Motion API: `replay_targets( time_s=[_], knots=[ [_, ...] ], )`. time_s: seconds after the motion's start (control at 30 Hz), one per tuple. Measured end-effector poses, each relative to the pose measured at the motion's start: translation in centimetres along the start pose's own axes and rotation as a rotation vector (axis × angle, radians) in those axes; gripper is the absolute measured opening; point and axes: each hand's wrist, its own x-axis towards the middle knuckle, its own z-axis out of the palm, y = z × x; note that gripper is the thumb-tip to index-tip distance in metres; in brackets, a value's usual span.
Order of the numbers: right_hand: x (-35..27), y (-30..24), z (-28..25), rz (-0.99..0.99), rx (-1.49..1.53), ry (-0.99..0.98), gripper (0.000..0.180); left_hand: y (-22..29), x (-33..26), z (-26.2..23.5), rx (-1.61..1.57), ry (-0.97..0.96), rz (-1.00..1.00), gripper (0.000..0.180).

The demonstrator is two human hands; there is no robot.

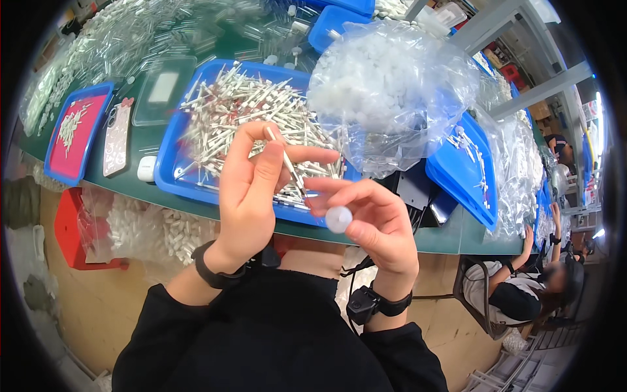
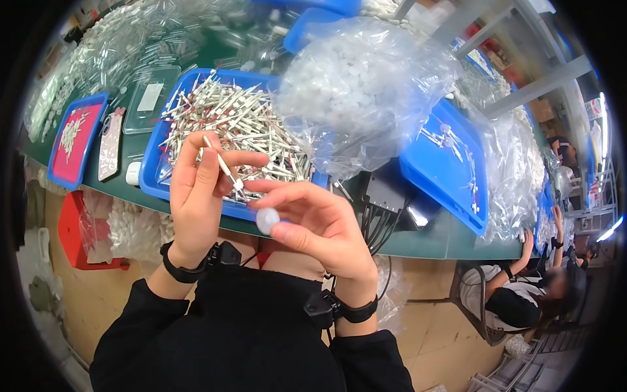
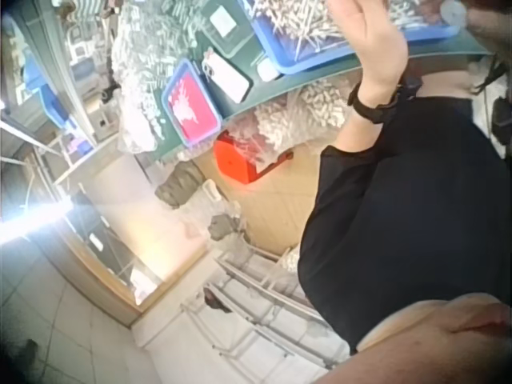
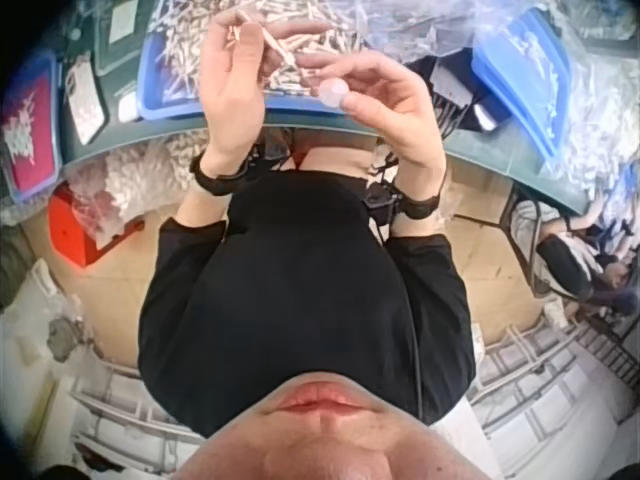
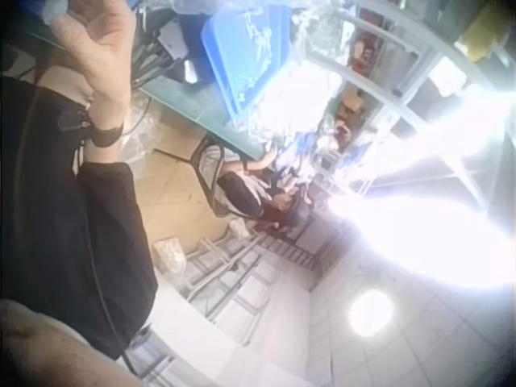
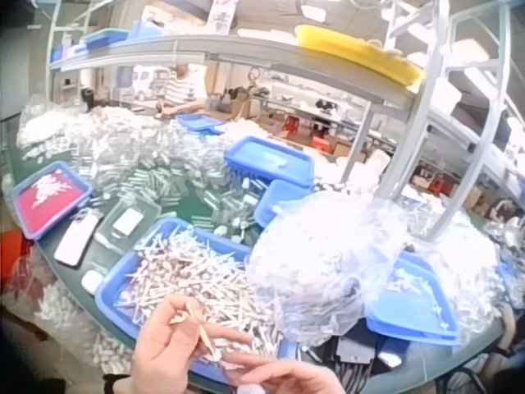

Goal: The person repeatedly picks small white cylindrical components from a blue tray and inserts them into small white plastic caps retrieved from a plastic bag. The person handles the items one at a time, performing the same insertion action continuously throughout the clip.

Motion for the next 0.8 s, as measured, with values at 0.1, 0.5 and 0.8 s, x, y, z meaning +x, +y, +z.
replay_targets(
  time_s=[0.1, 0.5, 0.8],
  knots=[
    [0.1, -0.7, 0.3, 0.139, -0.04, -0.025, 0.027, -0.7, -0.2, 0.2, 0.125, 0.008, 0.172, 0.015],
    [0.5, -1.8, 0.1, 0.163, -0.559, 0.116, 0.027, 1.4, 0.2, -1.4, 0.902, -0.415, 0.629, 0.053],
    [-0.1, -2.6, -0.7, 0.011, -0.336, 0.156, 0.025, 0.5, -0.7, -1.7, 0.745, -0.455, 0.417, 0.033]
  ],
)
